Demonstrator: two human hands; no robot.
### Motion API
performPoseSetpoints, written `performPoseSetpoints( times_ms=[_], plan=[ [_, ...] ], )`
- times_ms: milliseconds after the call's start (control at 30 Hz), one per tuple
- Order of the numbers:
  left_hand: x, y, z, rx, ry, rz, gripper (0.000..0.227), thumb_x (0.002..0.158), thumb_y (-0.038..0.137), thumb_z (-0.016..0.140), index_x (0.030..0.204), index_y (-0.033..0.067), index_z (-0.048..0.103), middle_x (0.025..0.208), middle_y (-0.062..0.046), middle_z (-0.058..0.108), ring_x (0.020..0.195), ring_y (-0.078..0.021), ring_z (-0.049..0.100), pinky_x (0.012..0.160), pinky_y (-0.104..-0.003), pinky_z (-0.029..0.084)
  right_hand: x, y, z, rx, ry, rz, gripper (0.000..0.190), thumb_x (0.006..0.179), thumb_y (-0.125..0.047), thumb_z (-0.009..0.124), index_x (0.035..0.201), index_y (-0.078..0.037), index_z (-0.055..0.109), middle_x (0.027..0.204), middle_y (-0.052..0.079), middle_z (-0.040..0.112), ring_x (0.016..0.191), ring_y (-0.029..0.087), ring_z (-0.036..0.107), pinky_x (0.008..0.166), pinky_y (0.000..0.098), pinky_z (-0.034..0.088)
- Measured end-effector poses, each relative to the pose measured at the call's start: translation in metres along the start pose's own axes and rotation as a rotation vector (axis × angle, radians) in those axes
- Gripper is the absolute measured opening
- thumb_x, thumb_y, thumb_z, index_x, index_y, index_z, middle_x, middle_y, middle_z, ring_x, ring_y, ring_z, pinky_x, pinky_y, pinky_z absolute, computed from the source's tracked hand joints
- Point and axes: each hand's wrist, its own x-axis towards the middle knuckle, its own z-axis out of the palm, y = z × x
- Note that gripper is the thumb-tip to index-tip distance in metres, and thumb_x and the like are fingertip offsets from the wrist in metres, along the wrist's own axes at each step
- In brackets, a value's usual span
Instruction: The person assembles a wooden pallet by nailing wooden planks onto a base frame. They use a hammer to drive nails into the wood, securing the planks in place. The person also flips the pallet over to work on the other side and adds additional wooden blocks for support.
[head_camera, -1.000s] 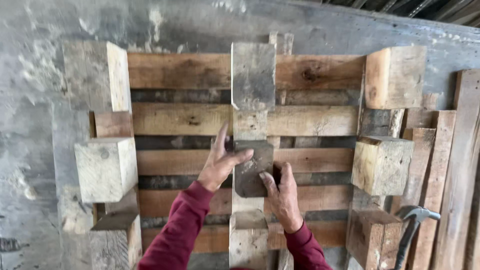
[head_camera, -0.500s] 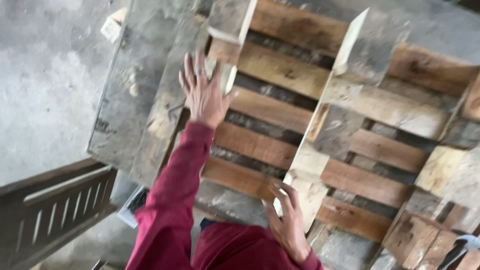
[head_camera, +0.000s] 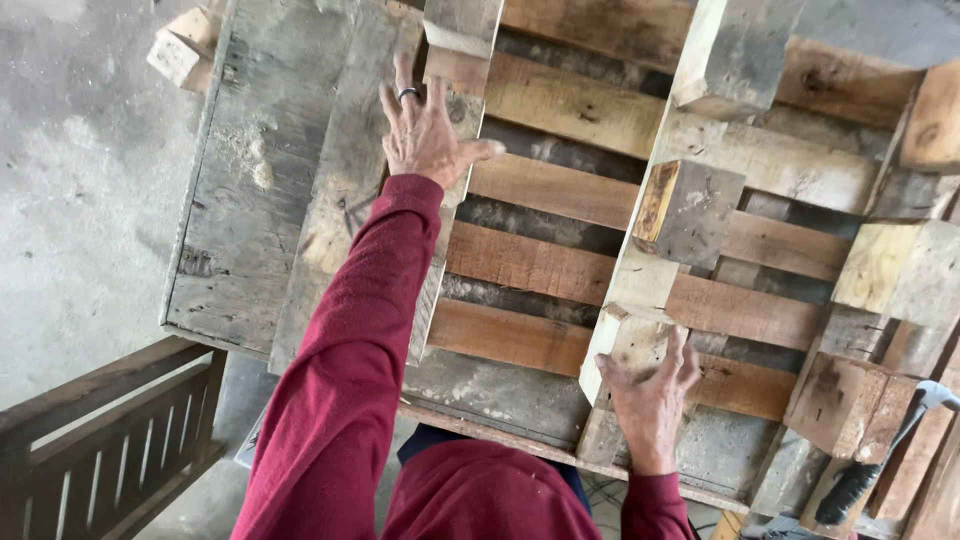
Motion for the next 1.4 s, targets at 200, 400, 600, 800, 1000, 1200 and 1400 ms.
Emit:
performPoseSetpoints(
  times_ms=[200, 400, 600, 800, 1000, 1200, 1400],
  plan=[
    [-0.027, 0.008, -0.018, 0.028, -0.029, -0.085, 0.107, 0.060, 0.044, 0.090, 0.145, 0.0048, 0.039, 0.152, -0.035, 0.029, 0.129, -0.0513, 0.045, 0.095, -0.063, 0.049, -0.002, 0.001, -0.008, 0.015, -0.137, 0.198, 0.127, 0.066, -0.051, 0.087, 0.166, -0.020, 0.015, 0.145, 0.036, 0.029, 0.125, 0.055, 0.047, 0.093, 0.0664, 0.049],
    [-0.138, -0.049, -0.046, -0.078, -0.002, -0.304, 0.096, 0.064, 0.044, 0.088, 0.145, 0.0162, 0.046, 0.154, -0.024, 0.036, 0.134, -0.0429, 0.047, 0.099, -0.062, 0.047, -0.038, 0.013, 0.001, -0.017, -0.118, -0.076, 0.117, 0.062, -0.047, 0.086, 0.161, -0.021, 0.029, 0.129, 0.029, 0.039, 0.103, 0.045, 0.056, 0.081, 0.0586, 0.055],
    [-0.184, -0.072, -0.033, -0.062, 0.297, -0.236, 0.087, 0.072, 0.052, 0.088, 0.145, 0.0189, 0.053, 0.163, -0.022, 0.023, 0.143, -0.0448, 0.035, 0.106, -0.054, 0.041, -0.031, -0.002, 0.003, -0.295, -0.212, -0.261, 0.099, 0.068, -0.048, 0.081, 0.153, -0.020, 0.040, 0.144, 0.026, 0.031, 0.129, 0.044, 0.045, 0.093, 0.0564, 0.051],
    [-0.184, -0.081, -0.013, 0.080, 0.453, -0.147, 0.069, 0.078, 0.056, 0.082, 0.135, 0.0221, 0.063, 0.161, -0.016, 0.017, 0.147, -0.0459, 0.017, 0.112, -0.066, 0.022, -0.072, -0.045, 0.025, 0.207, -0.317, -0.876, 0.056, 0.092, -0.030, 0.074, 0.143, -0.012, 0.060, 0.157, 0.023, 0.039, 0.148, 0.042, 0.041, 0.120, 0.0517, 0.043],
    [-0.178, -0.079, -0.014, 0.026, 0.232, -0.127, 0.050, 0.098, 0.048, 0.068, 0.141, 0.0234, 0.060, 0.152, -0.002, 0.049, 0.156, -0.0338, 0.019, 0.124, -0.059, 0.025, -0.139, -0.127, 0.088, 0.211, -0.610, -1.220, 0.098, 0.074, -0.046, 0.080, 0.150, 0.000, 0.038, 0.152, 0.035, 0.022, 0.142, 0.055, 0.019, 0.110, 0.0662, 0.022],
    [-0.176, -0.081, -0.014, -0.011, 0.241, -0.095, 0.063, 0.088, 0.042, 0.069, 0.144, 0.0185, 0.052, 0.147, -0.012, 0.050, 0.150, -0.0355, 0.020, 0.113, -0.061, 0.027, -0.176, -0.164, 0.139, 0.235, -0.294, -1.121, 0.075, 0.094, -0.045, 0.064, 0.154, -0.006, 0.043, 0.161, 0.025, 0.032, 0.152, 0.047, 0.026, 0.124, 0.0613, 0.026],
    [-0.160, -0.098, -0.006, 0.234, 0.373, 0.149, 0.042, 0.085, 0.035, 0.068, 0.122, 0.0182, 0.057, 0.155, -0.010, 0.049, 0.151, -0.0387, 0.025, 0.112, -0.072, 0.019, -0.190, -0.196, 0.172, 0.001, -0.163, -0.921, 0.065, 0.084, -0.046, 0.068, 0.131, -0.002, 0.056, 0.130, 0.026, 0.049, 0.123, 0.044, 0.042, 0.107, 0.0605, 0.034]
  ],
)
